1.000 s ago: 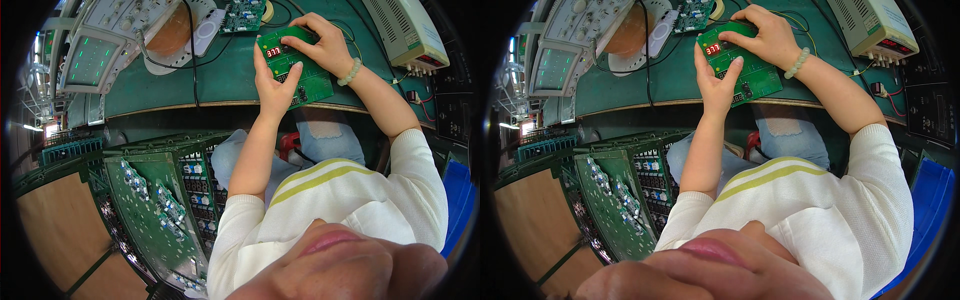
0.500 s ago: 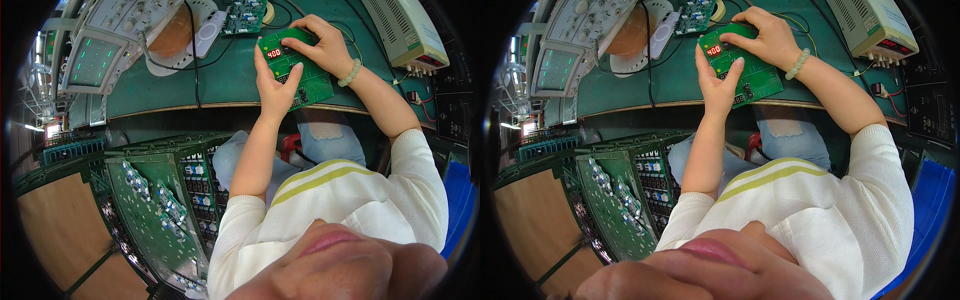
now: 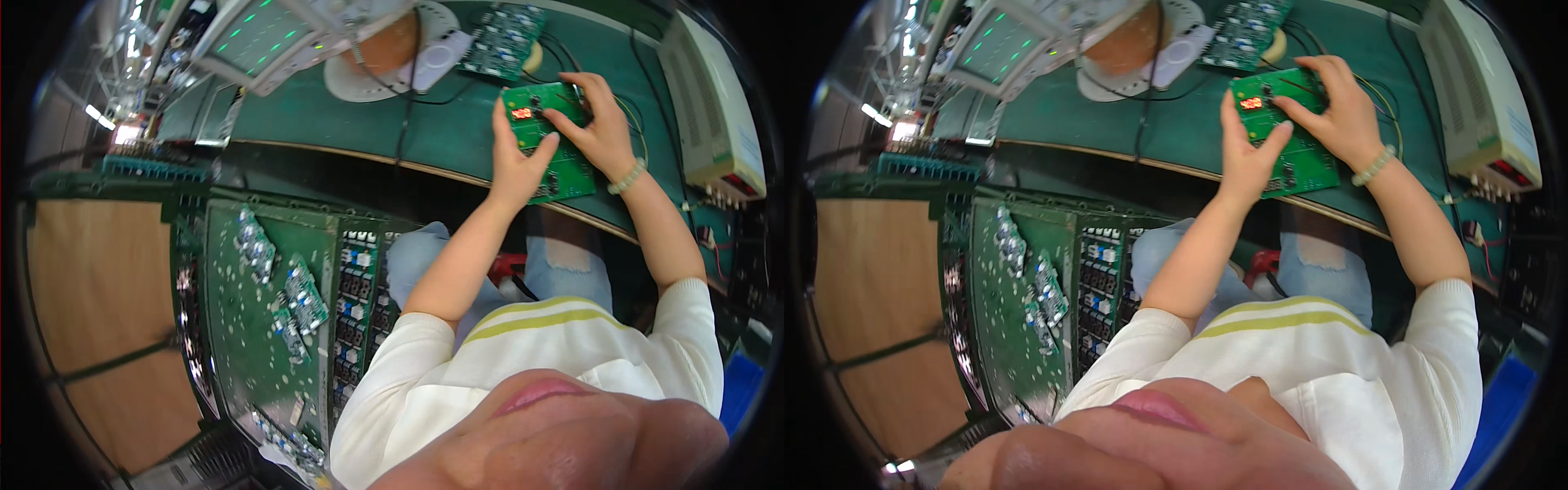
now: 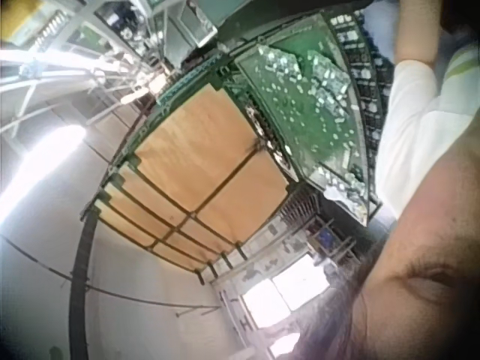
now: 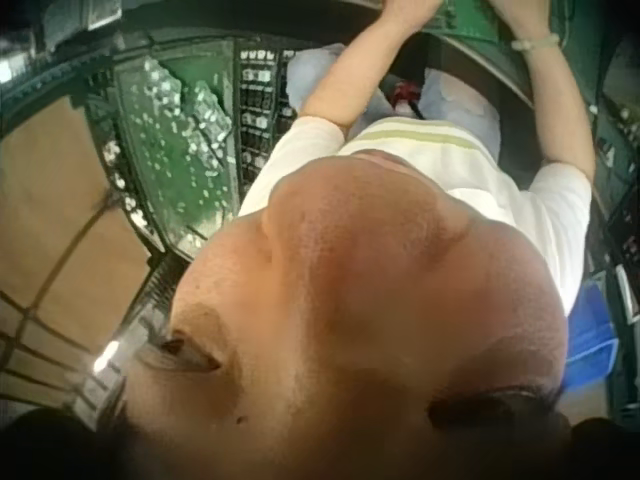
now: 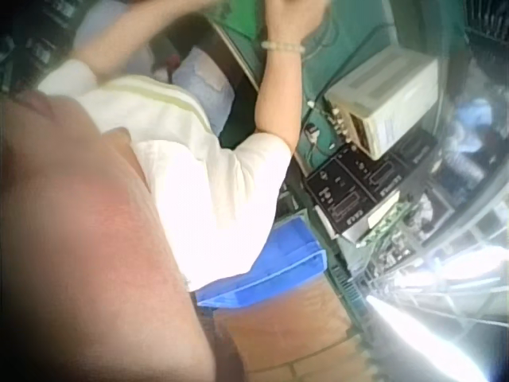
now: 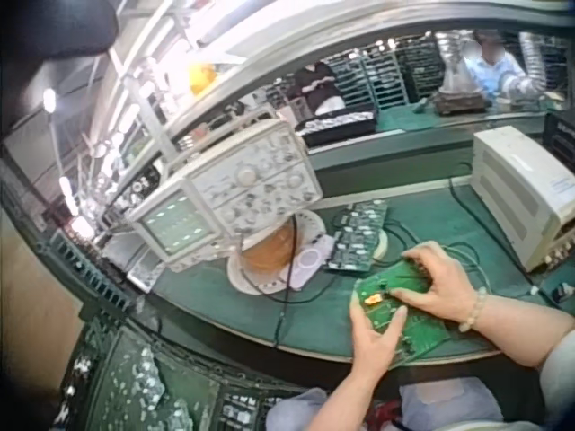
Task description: Testing and inspecting electronic circuit boards at a workbench using an oscilloscope and power supply.
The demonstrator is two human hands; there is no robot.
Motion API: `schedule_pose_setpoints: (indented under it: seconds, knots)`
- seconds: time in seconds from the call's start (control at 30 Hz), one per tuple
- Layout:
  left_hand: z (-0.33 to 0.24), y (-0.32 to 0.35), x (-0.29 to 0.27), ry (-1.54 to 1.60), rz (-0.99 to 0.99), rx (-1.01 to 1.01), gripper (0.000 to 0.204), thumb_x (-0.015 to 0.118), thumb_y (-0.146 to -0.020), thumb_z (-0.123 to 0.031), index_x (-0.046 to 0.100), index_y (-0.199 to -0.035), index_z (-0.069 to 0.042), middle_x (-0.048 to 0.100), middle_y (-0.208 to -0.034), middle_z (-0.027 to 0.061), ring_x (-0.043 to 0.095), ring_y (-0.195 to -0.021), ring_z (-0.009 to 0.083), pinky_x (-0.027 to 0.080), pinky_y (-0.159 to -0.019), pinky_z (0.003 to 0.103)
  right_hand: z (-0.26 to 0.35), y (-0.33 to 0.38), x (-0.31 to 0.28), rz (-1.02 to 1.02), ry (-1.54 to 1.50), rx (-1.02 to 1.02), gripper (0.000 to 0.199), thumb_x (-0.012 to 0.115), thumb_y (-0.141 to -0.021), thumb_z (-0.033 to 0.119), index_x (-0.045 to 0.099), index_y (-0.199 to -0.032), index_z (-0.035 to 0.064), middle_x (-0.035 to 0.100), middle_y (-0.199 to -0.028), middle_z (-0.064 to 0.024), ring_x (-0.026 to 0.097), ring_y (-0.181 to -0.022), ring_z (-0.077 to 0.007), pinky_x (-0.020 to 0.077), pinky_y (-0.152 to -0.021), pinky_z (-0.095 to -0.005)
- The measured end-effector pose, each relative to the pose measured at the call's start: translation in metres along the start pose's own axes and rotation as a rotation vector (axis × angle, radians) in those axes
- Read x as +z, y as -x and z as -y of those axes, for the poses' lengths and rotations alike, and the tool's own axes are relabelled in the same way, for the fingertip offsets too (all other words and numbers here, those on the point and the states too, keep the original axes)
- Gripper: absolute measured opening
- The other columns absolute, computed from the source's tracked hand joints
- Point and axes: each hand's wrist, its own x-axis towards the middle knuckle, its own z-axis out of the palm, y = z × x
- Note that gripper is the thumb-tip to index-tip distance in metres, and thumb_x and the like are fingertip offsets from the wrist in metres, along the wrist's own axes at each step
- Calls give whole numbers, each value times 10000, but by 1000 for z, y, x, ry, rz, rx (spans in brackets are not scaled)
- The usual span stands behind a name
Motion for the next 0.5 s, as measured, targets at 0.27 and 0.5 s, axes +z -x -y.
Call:
schedule_pose_setpoints:
  seconds: [0.27,0.5]
  knots:
    - [1,-3,-3,46,-143,-29,834,669,-844,-1,110,-1462,6,464,-1292,145,521,-1124,193,451,-945,311,2,-6,-3,-86,139,-244,331,631,-848,163,564,-1162,82,581,-1137,-104,557,-1011,-281,393,-883,-390]
    - [-4,-5,-2,21,-126,9,793,667,-842,-4,147,-1441,9,482,-1249,137,534,-1084,177,457,-920,302,21,-9,-20,21,476,-343,257,663,-855,240,581,-1077,139,582,-952,11,543,-977,-174,322,-886,-340]
